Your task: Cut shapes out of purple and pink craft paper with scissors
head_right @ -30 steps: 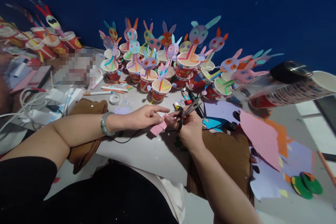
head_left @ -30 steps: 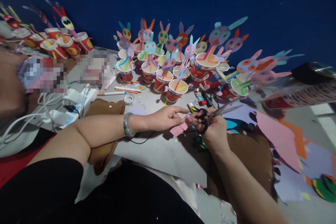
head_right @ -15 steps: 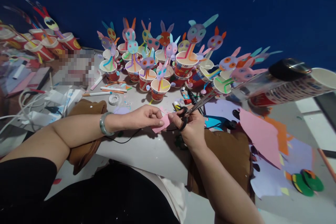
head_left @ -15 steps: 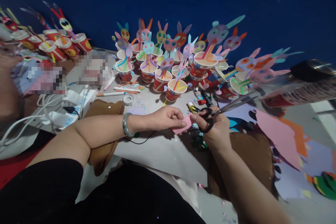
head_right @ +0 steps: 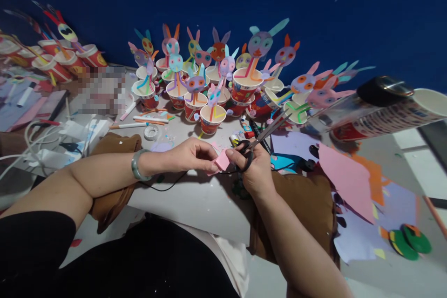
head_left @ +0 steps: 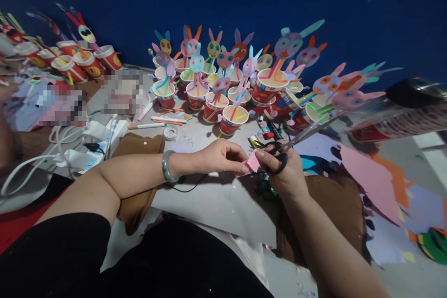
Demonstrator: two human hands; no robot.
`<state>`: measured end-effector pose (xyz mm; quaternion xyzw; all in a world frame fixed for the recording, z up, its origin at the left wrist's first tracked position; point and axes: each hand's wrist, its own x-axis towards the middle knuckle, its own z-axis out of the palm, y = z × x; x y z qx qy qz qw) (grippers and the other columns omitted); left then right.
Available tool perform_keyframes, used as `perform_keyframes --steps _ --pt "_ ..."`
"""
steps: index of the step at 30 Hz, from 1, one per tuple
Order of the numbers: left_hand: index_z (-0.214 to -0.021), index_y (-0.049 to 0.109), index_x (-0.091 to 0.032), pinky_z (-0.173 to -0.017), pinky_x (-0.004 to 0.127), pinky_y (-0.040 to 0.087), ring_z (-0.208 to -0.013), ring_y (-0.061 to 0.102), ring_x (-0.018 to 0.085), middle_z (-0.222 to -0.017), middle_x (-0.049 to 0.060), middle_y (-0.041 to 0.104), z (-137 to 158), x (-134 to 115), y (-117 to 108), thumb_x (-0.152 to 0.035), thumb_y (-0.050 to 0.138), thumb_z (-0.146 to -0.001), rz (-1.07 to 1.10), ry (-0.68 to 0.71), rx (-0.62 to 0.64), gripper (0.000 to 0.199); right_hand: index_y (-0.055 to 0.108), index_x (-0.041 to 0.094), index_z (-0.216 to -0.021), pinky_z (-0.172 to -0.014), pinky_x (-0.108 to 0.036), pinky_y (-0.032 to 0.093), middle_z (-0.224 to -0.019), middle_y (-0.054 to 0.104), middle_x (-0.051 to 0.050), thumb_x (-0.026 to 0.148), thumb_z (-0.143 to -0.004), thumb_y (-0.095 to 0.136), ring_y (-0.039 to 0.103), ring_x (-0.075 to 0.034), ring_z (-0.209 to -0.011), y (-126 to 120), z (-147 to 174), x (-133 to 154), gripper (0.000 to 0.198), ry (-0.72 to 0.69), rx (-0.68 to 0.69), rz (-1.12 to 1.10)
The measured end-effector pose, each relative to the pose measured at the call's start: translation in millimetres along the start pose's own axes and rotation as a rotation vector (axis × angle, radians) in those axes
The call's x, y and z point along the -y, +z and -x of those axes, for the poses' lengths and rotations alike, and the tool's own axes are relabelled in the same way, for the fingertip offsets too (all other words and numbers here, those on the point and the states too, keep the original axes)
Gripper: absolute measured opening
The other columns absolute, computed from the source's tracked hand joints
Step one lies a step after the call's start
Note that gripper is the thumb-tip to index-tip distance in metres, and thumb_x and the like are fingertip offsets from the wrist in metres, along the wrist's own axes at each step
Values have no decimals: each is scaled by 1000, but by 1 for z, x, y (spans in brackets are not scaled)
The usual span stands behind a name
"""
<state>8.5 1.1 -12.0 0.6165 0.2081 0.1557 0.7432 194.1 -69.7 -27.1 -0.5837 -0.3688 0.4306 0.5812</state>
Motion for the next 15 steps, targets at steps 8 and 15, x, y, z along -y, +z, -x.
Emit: perform_keyframes --steps 8,15 --pt "-82 76 -15 -74 26 53 -88 61 14 -112 10 57 5 2 1 -35 75 -76 -340 333 -147 20 58 21 -72 -45 -23 37 -60 58 6 29 -51 92 48 -9 -48 4 3 1 41 99 67 -50" --pt "-85 78 -20 -99 36 49 -107 64 21 -113 11 68 6 -3 2 -29 68 -82 -432 499 -114 14 58 21 -73 -42 -23 34 -53 51 8 35 -51 92 44 -10 -43 6 6 5 43 197 163 -94"
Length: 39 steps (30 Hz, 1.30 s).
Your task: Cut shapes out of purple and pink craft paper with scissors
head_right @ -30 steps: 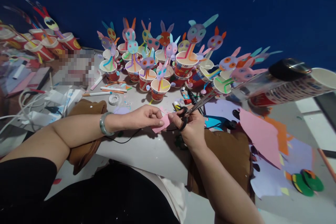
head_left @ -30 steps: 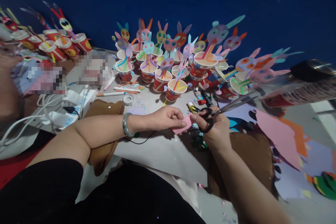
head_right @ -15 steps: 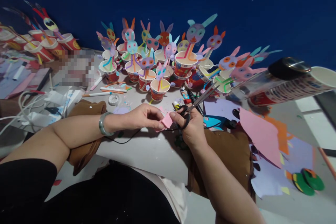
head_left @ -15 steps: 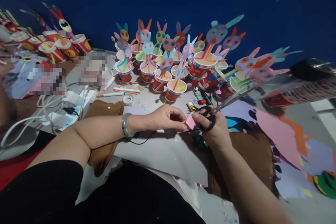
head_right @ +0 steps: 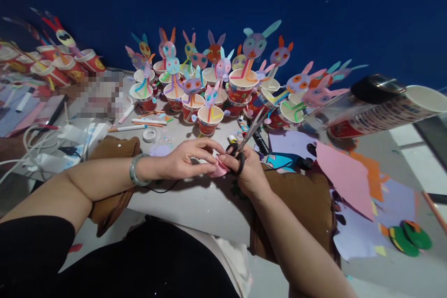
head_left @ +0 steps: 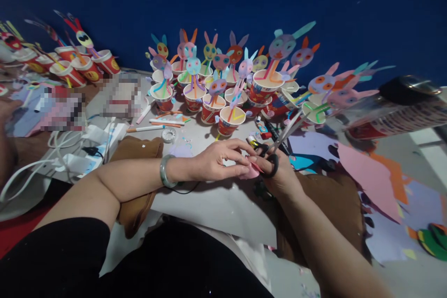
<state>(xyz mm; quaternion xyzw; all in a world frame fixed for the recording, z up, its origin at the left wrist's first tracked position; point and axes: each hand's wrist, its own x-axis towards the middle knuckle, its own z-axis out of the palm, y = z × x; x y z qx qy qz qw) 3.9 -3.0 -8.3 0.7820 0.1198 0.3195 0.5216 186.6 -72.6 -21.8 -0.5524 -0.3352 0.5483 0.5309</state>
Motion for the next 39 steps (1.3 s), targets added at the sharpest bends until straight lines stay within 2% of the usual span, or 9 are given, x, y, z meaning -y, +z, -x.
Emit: perform_keyframes --steps 3,8,12,15,18,22,28,35,39 --pt "-85 79 -21 -95 34 50 -102 66 19 -108 9 72 0 -2 0 -31 70 -82 51 -50 -2 13 58 22 -72 -42 -24 35 -55 54 7 40 -51 91 46 -11 -45 1 2 0 43 30 61 14" --pt "-78 77 -16 -84 28 52 -89 68 16 -93 9 74 0 -5 1 -29 75 -77 209 -122 -106 14 57 21 -69 -41 -21 31 -54 52 7 37 -52 91 41 -8 -44 3 3 -2 41 17 76 50" --pt "-79 72 -11 -58 21 44 -59 56 7 -68 2 65 -1 -3 0 -40 75 -77 342 -377 -185 29 57 20 -70 -36 -21 25 -47 45 9 40 -60 87 35 -6 -38 1 2 -3 37 -28 18 97" --pt "-76 65 -11 -46 18 33 -47 42 3 -55 -5 53 -1 2 0 -47 75 -76 424 -498 -229 38 62 20 -74 -35 -22 27 -49 49 6 45 -69 81 39 -8 -38 -1 4 -1 31 -137 -83 108" --pt "-76 62 -11 -46 18 33 -48 44 4 -56 -4 52 -1 6 1 -49 75 -76 475 -527 -242 39 67 20 -79 -38 -24 33 -57 58 2 45 -74 77 45 -10 -42 -1 7 2 27 -252 -165 152" --pt "-84 65 -11 -47 18 35 -49 46 5 -59 -3 54 -1 7 2 -47 69 -81 410 -553 -201 36 69 21 -79 -41 -26 37 -57 59 2 41 -71 82 46 -11 -45 2 11 7 25 -307 -141 307" --pt "-77 64 -10 -54 19 39 -58 50 6 -64 0 56 0 6 4 -38 60 -88 242 -428 -141 30 64 21 -71 -41 -24 36 -54 55 5 39 -68 84 44 -10 -45 4 10 6 27 -308 -137 391" --pt "-105 55 -13 -50 18 46 -52 60 9 -62 -1 64 -4 1 3 -40 66 -86 494 -533 -199 35 63 21 -66 -39 -25 29 -48 52 5 38 -67 83 42 -10 -41 -2 7 5 26 -241 -80 327" --pt "-100 58 -9 -49 17 46 -51 61 7 -64 1 65 -6 2 1 -39 66 -86 569 -571 -127 34 63 21 -63 -41 -25 30 -48 51 5 39 -66 83 40 -10 -43 0 9 10 27 -233 -31 339"
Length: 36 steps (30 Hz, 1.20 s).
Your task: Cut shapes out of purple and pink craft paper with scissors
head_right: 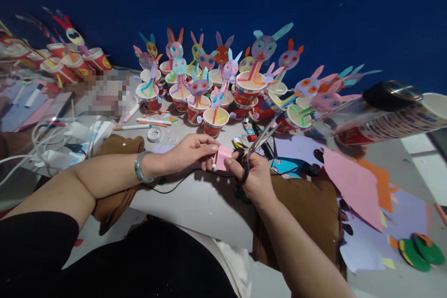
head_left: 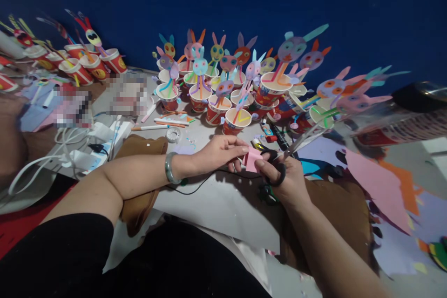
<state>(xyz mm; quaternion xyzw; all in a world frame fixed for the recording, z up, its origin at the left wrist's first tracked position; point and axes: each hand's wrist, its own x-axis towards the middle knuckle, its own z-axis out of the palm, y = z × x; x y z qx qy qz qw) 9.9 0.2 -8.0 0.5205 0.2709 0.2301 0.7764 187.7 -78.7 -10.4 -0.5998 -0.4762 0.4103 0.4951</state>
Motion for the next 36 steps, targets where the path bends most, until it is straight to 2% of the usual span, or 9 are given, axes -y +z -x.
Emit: perform_keyframes --steps 5,12,21,28,32,36 --pt "-85 60 -9 -51 18 49 -51 61 7 -61 2 65 -1 0 -1 -46 66 -84 27 -51 35 38 61 21 -61 -45 -26 35 -50 51 4 40 -66 82 41 -10 -45 1 0 4 29 7 44 19" --pt "-80 60 -10 -54 18 50 -52 59 6 -60 -1 63 0 -5 0 -42 71 -81 42 -43 18 34 61 20 -61 -45 -25 34 -51 53 3 40 -67 81 43 -10 -46 0 1 3 29 15 53 46" --pt "-86 65 -8 -57 17 50 -58 59 6 -67 1 62 -3 5 -6 -36 64 -87 -127 103 46 28 60 20 -60 -46 -25 34 -50 50 3 41 -67 80 43 -10 -47 1 -1 5 31 16 27 57" --pt "-80 63 -9 -58 17 50 -60 58 6 -67 1 61 0 3 -3 -32 61 -89 -178 185 72 25 63 19 -64 -45 -24 31 -52 52 4 37 -67 81 40 -9 -47 0 0 -4 26 21 -23 -27" --pt "-82 62 -9 -58 17 50 -59 59 6 -67 1 62 1 4 -1 -28 57 -90 -159 184 72 21 64 18 -66 -45 -24 30 -53 53 4 36 -67 82 41 -9 -48 0 0 -7 25 32 -33 -46" --pt "-90 62 -10 -60 19 53 -62 65 9 -70 2 65 2 6 0 -22 58 -88 -91 111 64 13 64 18 -65 -45 -23 30 -53 52 4 36 -66 82 40 -9 -48 1 0 -6 25 41 -53 -51"
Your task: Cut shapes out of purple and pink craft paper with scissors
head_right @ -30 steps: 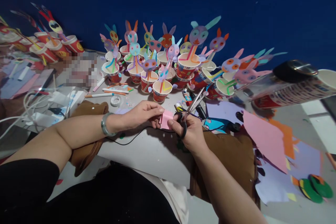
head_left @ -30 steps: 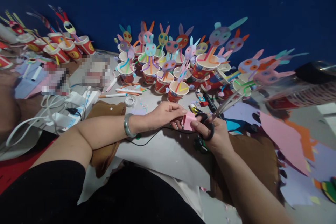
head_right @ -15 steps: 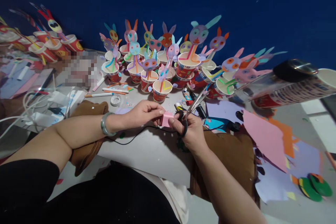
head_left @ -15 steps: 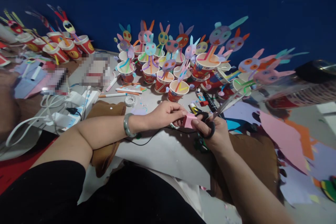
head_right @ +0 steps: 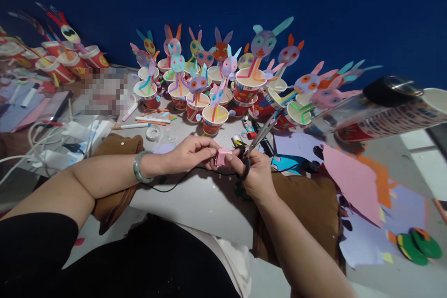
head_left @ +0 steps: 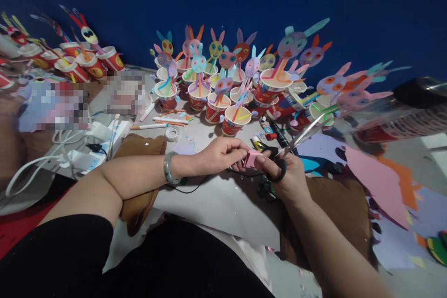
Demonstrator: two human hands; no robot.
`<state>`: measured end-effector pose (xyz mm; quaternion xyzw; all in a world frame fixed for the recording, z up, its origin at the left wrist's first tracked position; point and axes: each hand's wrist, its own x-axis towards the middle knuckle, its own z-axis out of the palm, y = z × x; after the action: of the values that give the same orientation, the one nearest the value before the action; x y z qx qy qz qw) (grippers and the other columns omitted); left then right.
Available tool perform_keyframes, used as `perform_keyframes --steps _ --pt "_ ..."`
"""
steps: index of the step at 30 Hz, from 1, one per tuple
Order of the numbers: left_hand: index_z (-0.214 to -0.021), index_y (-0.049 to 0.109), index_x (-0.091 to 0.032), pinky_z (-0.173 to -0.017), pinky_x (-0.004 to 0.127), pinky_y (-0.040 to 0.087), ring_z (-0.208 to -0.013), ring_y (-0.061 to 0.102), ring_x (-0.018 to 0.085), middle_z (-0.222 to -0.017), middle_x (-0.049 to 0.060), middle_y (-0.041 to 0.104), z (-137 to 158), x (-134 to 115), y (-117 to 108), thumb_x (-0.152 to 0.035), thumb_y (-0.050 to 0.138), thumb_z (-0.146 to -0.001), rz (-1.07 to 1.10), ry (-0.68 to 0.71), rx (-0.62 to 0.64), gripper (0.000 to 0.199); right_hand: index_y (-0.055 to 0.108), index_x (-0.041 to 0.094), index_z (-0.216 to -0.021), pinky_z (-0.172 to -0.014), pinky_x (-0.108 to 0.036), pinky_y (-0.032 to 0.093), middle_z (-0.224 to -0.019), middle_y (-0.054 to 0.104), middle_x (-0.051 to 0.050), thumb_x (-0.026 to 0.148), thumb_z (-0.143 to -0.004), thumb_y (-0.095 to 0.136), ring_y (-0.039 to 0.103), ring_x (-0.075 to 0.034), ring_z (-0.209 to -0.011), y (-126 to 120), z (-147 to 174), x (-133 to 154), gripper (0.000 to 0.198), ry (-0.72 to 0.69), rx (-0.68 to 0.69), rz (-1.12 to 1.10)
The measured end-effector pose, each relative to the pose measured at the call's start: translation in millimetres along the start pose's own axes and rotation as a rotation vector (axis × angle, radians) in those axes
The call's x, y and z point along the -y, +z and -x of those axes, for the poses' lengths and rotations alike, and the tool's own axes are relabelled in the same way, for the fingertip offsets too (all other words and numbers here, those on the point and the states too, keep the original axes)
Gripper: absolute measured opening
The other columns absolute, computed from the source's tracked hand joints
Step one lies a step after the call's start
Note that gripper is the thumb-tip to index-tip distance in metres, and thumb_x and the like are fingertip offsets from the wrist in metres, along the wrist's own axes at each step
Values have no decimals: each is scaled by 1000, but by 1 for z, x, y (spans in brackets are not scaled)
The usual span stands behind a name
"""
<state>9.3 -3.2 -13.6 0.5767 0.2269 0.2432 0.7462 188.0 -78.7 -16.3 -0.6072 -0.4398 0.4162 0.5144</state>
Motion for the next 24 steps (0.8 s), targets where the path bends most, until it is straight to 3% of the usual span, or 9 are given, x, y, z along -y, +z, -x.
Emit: perform_keyframes --steps 5,10,14,17,21,24 --pt "-97 60 -10 -64 22 56 -65 68 10 -76 2 68 0 2 1 -7 66 -74 79 -64 22 24 64 19 -66 -45 -23 29 -52 52 4 34 -66 82 40 -9 -47 0 0 1 24 -6 -19 3" --pt "-106 60 -11 -62 19 55 -66 68 9 -75 2 68 -1 4 0 -13 63 -80 79 -61 26 26 62 19 -63 -43 -24 29 -50 50 4 37 -66 82 38 -9 -46 1 0 3 27 -9 -4 15" --pt "-122 57 -13 -64 19 53 -64 64 7 -75 0 66 -1 6 -1 -12 60 -81 23 8 14 41 60 20 -60 -44 -25 30 -51 51 3 38 -67 82 40 -9 -46 1 -1 1 29 8 23 -32" --pt "-129 54 -17 -66 18 51 -71 64 7 -91 4 68 0 8 -2 -5 61 -76 -60 112 7 55 60 20 -60 -43 -25 30 -50 50 4 38 -67 81 39 -9 -44 0 -2 -3 29 31 35 -85" --pt "-117 59 -17 -62 15 47 -71 62 5 -111 8 66 2 8 -2 -6 62 -75 -188 180 -31 43 60 19 -59 -43 -25 28 -49 49 4 37 -71 78 37 -9 -44 -1 -2 -4 28 9 63 -108" --pt "-117 55 -17 -67 16 50 -83 65 8 -114 9 64 3 6 -2 -10 64 -77 -177 167 -44 42 59 19 -58 -43 -25 28 -48 49 4 37 -71 77 36 -9 -43 -1 0 0 29 -5 75 -92"
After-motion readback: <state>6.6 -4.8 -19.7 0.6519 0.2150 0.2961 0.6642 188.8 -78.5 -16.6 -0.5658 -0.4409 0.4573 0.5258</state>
